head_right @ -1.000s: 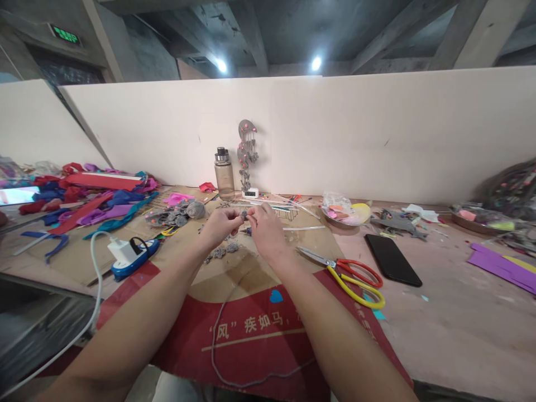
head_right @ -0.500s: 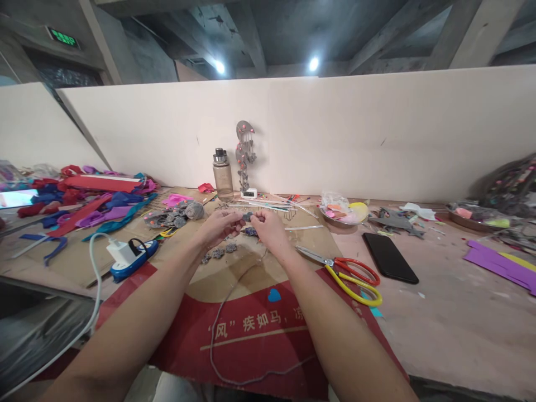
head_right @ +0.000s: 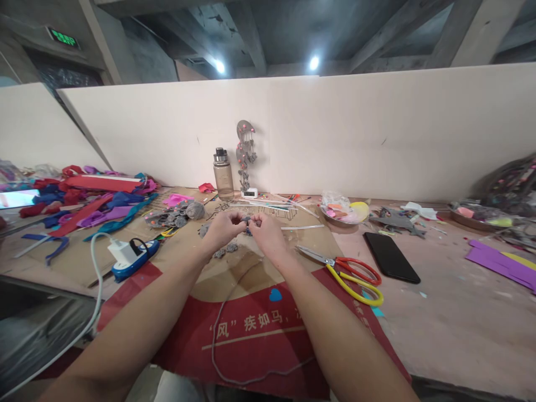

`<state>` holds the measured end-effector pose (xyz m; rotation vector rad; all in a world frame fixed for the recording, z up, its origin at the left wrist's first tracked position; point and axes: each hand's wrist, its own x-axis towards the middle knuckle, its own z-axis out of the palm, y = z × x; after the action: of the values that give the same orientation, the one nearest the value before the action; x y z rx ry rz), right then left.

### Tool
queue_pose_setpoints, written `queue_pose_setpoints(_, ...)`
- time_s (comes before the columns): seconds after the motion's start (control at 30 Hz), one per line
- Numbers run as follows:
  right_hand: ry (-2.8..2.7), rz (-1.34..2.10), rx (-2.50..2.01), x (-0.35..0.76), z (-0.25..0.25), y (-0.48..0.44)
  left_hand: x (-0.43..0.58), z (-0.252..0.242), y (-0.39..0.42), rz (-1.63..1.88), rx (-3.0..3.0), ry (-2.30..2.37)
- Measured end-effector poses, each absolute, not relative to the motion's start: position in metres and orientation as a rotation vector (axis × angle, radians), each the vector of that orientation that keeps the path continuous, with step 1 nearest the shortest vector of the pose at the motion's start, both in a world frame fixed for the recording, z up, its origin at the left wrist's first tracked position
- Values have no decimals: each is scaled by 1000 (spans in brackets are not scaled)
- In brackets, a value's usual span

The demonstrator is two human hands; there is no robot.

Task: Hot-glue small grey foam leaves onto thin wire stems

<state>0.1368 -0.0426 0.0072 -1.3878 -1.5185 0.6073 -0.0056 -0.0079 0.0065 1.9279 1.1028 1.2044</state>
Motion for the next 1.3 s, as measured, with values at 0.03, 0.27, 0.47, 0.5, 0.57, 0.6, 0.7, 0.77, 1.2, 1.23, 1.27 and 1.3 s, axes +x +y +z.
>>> queue_pose_setpoints(0.03, -1517, 603, -1395, 137, 6, -42, -6, 7, -8, 1203, 1935, 1106)
queue_pose_setpoints(0.27, -1541, 597, -1411, 143, 0, -34, -13, 8, -4, 1000, 1545, 900)
queue_pose_setpoints(0.47, -1566, 532, -1457, 142, 2, -36, -11, 6, -5, 1069, 1690, 927)
queue_pose_setpoints(0.5, -1571, 529, -1456, 141, 1, -36, -11, 6, -6, 1092, 1733, 952)
queue_pose_setpoints(0.57, -1564, 561, -1418, 141, -2, -35, -11, 7, -7, 1142, 1820, 1007)
queue_pose_setpoints(0.6, -1552, 589, -1395, 140, -4, -34, -12, 7, -6, 1167, 1857, 1038)
queue_pose_setpoints(0.7, -1550, 661, -1350, 140, -11, -31, -15, 7, 0, 1249, 1913, 1136)
queue_pose_setpoints(0.77, -1599, 673, -1345, 141, -14, -30, -19, 5, 7, 1304, 1921, 1196)
queue_pose_setpoints(1.2, -1439, 1025, -1238, 145, -1, -36, -72, 5, 43, 1922, 1683, 1489)
queue_pose_setpoints(1.23, -1427, 1063, -1229, 145, 0, -37, -77, 6, 46, 2003, 1603, 1473)
queue_pose_setpoints(1.27, -1425, 1105, -1222, 146, 1, -38, -82, 6, 49, 2080, 1520, 1449)
queue_pose_setpoints(1.3, -1437, 1151, -1212, 145, 2, -40, -86, 7, 51, 2132, 1437, 1413)
